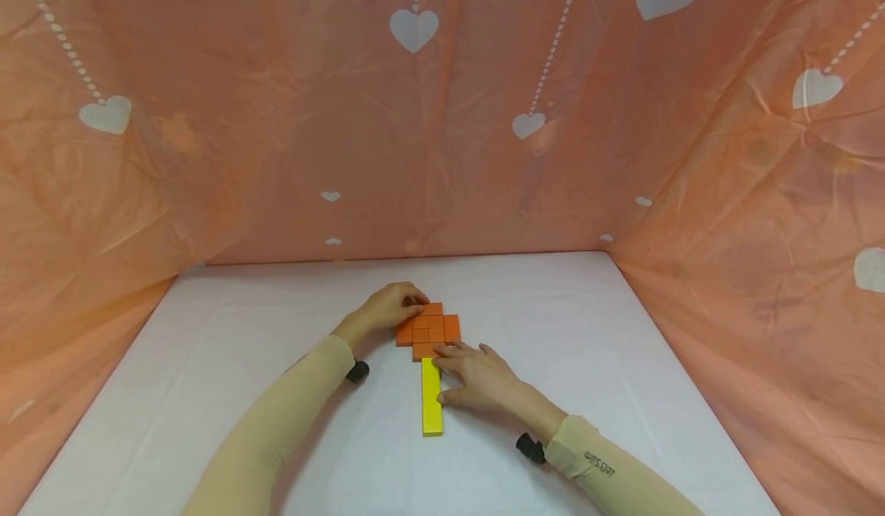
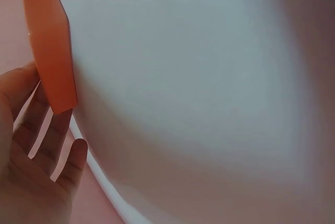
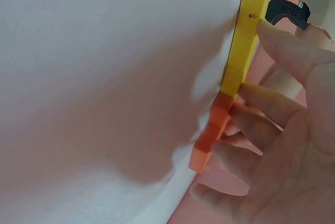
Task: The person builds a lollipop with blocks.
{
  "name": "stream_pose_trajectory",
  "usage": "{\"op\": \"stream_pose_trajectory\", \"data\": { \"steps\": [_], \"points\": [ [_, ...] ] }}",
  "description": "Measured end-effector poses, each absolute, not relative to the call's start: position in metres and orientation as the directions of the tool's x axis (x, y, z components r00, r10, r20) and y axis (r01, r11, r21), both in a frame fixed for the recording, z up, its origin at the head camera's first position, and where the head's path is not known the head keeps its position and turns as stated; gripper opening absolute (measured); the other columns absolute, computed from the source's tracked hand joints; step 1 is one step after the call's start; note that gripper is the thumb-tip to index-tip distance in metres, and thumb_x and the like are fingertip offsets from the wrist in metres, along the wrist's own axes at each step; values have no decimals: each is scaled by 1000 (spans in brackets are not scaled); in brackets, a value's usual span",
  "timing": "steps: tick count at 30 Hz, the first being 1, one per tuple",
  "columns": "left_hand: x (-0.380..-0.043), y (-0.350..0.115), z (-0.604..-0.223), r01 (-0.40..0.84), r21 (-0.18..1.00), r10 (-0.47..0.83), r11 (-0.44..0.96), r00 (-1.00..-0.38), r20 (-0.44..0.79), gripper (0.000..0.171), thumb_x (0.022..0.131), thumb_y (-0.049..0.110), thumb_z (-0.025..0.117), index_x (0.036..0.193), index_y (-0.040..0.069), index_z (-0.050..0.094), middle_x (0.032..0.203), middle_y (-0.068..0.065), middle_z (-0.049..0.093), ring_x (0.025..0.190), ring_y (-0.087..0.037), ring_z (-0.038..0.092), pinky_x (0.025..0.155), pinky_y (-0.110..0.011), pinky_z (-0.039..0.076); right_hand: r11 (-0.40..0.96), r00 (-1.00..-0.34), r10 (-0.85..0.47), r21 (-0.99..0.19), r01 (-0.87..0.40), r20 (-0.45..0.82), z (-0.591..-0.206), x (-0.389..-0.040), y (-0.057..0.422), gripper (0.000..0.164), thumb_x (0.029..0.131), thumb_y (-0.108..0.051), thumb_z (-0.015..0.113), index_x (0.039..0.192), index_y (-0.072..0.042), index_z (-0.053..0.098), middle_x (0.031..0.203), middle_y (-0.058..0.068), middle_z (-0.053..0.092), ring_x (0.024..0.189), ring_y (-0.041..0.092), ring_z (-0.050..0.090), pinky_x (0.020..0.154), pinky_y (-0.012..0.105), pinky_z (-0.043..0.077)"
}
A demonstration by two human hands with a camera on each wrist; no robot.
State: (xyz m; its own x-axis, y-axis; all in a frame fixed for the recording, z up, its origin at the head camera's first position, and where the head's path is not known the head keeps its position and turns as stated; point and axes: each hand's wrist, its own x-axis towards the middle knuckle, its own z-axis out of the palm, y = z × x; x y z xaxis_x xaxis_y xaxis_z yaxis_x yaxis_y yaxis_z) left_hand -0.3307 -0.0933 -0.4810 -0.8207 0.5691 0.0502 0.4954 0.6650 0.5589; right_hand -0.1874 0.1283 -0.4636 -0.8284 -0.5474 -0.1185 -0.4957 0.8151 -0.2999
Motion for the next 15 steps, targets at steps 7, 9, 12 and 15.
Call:
{"op": "stream_pose_trajectory", "data": {
  "steps": [7, 9, 12, 15],
  "points": [
    [-331, -94, -482, 486, 567, 564, 665, -824, 45, 22, 103, 15, 66, 122, 9, 76, 114, -5, 70, 106, -23, 65, 102, -44, 53, 821, -828, -546, -278, -499, -127, -464, -189, 127, 63, 93, -44, 77, 148, -17, 61, 159, 0, 49, 151, 31, 39, 118, 66, 31],
    [-331, -95, -483, 486, 568, 564, 664, -824, 46, 22, 103, 15, 66, 122, 9, 76, 114, -5, 70, 106, -23, 65, 101, -44, 53, 823, -829, -545, -270, -500, -128, -464, -189, 126, 64, 93, -45, 77, 148, -17, 61, 159, 0, 49, 150, 31, 39, 118, 66, 30],
    [-332, -94, -483, 490, 561, 562, 667, -826, 52, 22, 103, 15, 66, 122, 9, 76, 113, -4, 70, 105, -22, 65, 100, -43, 54, 825, -830, -543, -262, -500, -128, -464, -189, 126, 64, 92, -45, 77, 148, -17, 61, 159, 0, 49, 150, 31, 40, 118, 66, 30],
    [-331, -93, -483, 495, 555, 558, 668, -827, 67, 22, 103, 15, 66, 122, 8, 75, 111, -5, 69, 103, -22, 65, 99, -43, 54, 828, -832, -541, -256, -499, -126, -463, -189, 125, 65, 92, -45, 78, 148, -17, 60, 159, 0, 50, 150, 30, 40, 119, 66, 30]
  ]
}}
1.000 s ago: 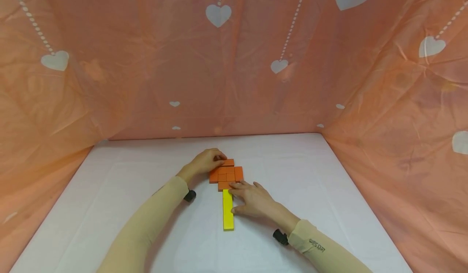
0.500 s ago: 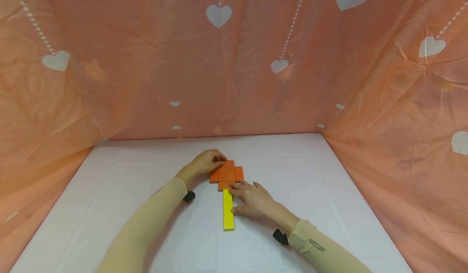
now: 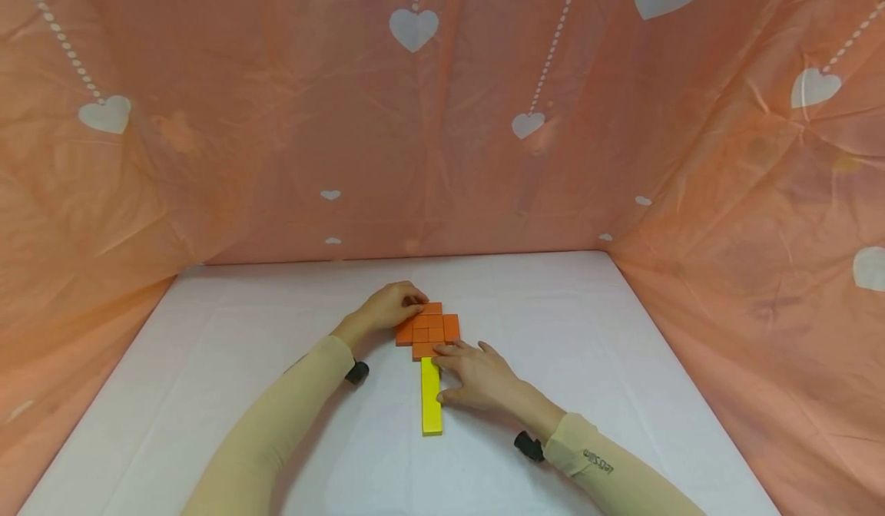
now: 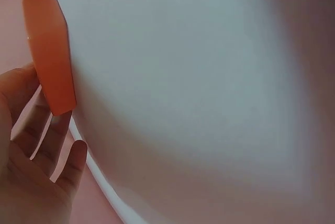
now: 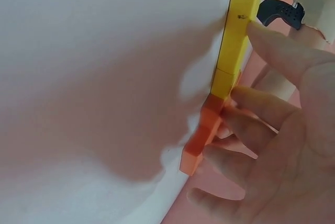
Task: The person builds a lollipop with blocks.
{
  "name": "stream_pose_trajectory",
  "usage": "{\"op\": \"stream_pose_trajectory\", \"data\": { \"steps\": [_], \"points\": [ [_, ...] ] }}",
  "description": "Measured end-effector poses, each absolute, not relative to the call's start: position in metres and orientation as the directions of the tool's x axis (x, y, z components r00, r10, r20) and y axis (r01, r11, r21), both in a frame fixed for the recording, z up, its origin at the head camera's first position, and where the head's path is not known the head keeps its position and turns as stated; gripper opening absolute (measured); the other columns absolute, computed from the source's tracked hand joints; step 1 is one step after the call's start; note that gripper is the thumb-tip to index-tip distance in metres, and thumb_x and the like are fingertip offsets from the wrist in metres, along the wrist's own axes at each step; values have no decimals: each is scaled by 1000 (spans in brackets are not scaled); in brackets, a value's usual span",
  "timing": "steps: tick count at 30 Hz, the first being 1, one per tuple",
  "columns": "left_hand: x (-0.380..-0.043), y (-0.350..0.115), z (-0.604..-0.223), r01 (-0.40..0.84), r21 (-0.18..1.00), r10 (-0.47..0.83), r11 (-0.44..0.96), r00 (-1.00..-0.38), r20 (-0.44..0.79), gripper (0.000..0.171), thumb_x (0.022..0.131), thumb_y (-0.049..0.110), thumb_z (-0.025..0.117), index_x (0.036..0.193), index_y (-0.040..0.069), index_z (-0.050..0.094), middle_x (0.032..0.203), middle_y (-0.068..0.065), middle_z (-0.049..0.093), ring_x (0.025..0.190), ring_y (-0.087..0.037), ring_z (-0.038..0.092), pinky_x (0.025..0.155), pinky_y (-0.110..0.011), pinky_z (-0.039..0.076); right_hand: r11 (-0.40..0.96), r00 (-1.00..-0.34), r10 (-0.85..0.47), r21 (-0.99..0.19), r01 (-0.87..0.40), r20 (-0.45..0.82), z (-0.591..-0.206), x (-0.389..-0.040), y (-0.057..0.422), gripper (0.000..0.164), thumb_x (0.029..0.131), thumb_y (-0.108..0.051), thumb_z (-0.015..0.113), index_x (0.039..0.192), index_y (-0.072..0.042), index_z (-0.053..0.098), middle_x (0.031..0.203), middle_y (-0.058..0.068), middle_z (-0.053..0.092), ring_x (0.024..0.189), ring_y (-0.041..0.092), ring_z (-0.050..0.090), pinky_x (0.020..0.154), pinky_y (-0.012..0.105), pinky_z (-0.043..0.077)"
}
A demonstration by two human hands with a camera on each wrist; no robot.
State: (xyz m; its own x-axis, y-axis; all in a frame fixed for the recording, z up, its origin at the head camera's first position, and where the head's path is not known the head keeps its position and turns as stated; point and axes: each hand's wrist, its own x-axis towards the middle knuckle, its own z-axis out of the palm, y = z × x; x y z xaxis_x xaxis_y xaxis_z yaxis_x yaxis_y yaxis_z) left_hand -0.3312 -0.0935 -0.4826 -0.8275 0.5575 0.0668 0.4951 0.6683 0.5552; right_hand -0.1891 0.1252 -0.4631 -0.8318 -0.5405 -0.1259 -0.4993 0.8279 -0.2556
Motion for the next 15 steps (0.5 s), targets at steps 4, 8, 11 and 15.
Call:
{"op": "stream_pose_trajectory", "data": {
  "steps": [4, 8, 11, 15],
  "points": [
    [-328, -94, -482, 487, 568, 541, 663, -836, 85, 24, 103, 16, 66, 123, 5, 74, 114, -9, 67, 105, -25, 66, 100, -45, 54, 830, -834, -539, -247, -501, -120, -462, -189, 125, 66, 92, -45, 78, 148, -16, 60, 158, 1, 51, 149, 30, 41, 118, 66, 31],
    [-323, -99, -480, 461, 606, 516, 648, -851, 96, 27, 104, 18, 64, 127, 4, 72, 125, -12, 65, 112, -29, 65, 102, -47, 53, 825, -836, -541, -249, -507, -90, -459, -188, 125, 66, 92, -44, 77, 149, -16, 59, 158, 1, 51, 148, 32, 43, 118, 66, 31],
    [-316, -107, -474, 442, 627, 476, 642, -870, 126, 31, 105, 19, 63, 131, 4, 69, 135, -14, 63, 123, -34, 61, 107, -52, 49, 822, -850, -525, -282, -495, -36, -454, -189, 128, 65, 94, -44, 74, 150, -15, 57, 159, 2, 50, 149, 33, 42, 118, 67, 29],
    [-304, -121, -463, 446, 596, 414, 668, -888, 200, 40, 104, 22, 64, 139, 4, 64, 146, -16, 57, 138, -39, 50, 115, -57, 40, 812, -881, -465, -353, -465, 91, -449, -195, 137, 64, 98, -43, 71, 151, -12, 55, 160, 4, 48, 150, 35, 40, 119, 67, 28]
  ]
}}
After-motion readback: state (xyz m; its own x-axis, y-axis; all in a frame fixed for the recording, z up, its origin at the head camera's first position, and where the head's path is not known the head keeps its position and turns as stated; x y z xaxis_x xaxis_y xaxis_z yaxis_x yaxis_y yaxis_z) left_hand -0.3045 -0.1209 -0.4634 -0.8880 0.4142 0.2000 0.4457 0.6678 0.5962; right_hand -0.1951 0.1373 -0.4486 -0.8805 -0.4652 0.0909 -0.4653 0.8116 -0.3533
